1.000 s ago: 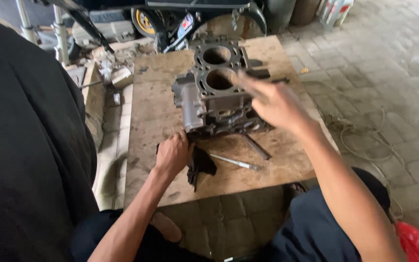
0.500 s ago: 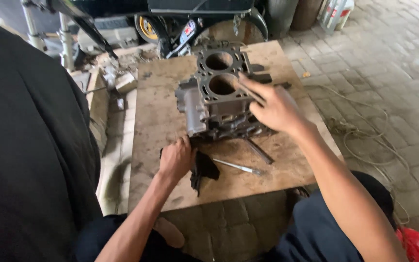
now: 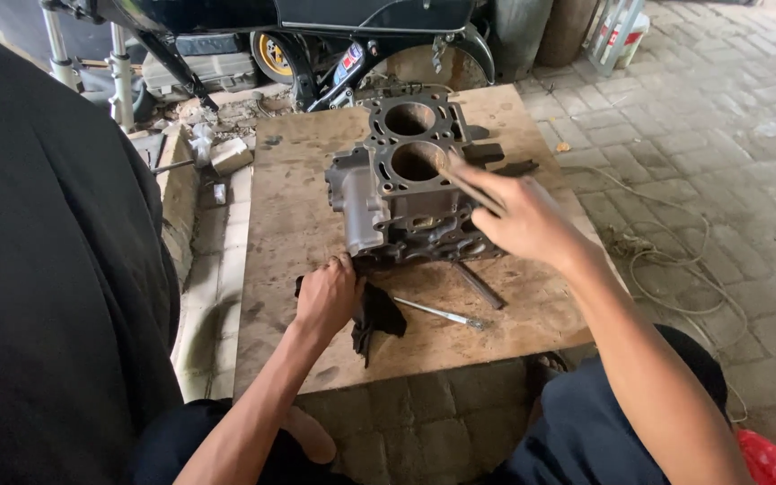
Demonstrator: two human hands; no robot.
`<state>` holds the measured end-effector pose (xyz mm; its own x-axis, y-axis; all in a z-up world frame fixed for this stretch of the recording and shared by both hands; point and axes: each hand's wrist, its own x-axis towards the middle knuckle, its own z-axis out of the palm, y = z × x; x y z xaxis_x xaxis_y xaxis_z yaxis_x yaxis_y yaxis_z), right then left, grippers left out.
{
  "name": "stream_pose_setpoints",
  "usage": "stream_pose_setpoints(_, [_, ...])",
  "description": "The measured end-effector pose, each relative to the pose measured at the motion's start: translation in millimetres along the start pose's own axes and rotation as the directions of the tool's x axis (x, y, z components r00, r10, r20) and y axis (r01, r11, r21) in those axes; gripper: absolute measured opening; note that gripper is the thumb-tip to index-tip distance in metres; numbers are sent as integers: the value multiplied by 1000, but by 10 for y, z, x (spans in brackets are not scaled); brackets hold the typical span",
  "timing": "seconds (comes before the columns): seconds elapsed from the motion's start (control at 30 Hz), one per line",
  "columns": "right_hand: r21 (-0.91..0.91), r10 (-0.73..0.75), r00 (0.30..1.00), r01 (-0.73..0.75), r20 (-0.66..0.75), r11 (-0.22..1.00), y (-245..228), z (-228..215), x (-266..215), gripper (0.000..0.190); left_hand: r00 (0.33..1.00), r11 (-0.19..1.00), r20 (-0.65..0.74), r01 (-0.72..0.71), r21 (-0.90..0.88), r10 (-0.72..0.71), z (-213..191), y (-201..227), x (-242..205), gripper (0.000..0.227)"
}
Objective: The person cleans the surface of a metal engine block using a black cloth and a metal file. They wipe the exterior and then use the file to scrape the inside of the cylinder bores.
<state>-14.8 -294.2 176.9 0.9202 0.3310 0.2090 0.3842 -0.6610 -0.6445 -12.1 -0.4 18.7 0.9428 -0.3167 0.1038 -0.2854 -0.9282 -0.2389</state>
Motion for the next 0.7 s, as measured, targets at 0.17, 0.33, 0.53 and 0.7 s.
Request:
stream_pose_setpoints(0.17, [-104,26,999,-21,43,994,-244,-109,-54,63,999,1000,-51,19,24,-18,154,15,46,51])
stream_pose_setpoints(0.33, [-150,63,998,-62,-2,987,-302,-105,20,70,998,1000,-49,25,2,-25,135,23,36,47])
stream_pose_setpoints(0.53, [-302,256,960,-211,115,929,-671,-272,-211,66,998,999,-55,37,24,-36,184,7,76,47])
stream_pose_setpoints(0.7, [-351,318,939,-256,132,901,-548,-218,-156,72,997,996,-81,16,83,-9,349,16,113,46])
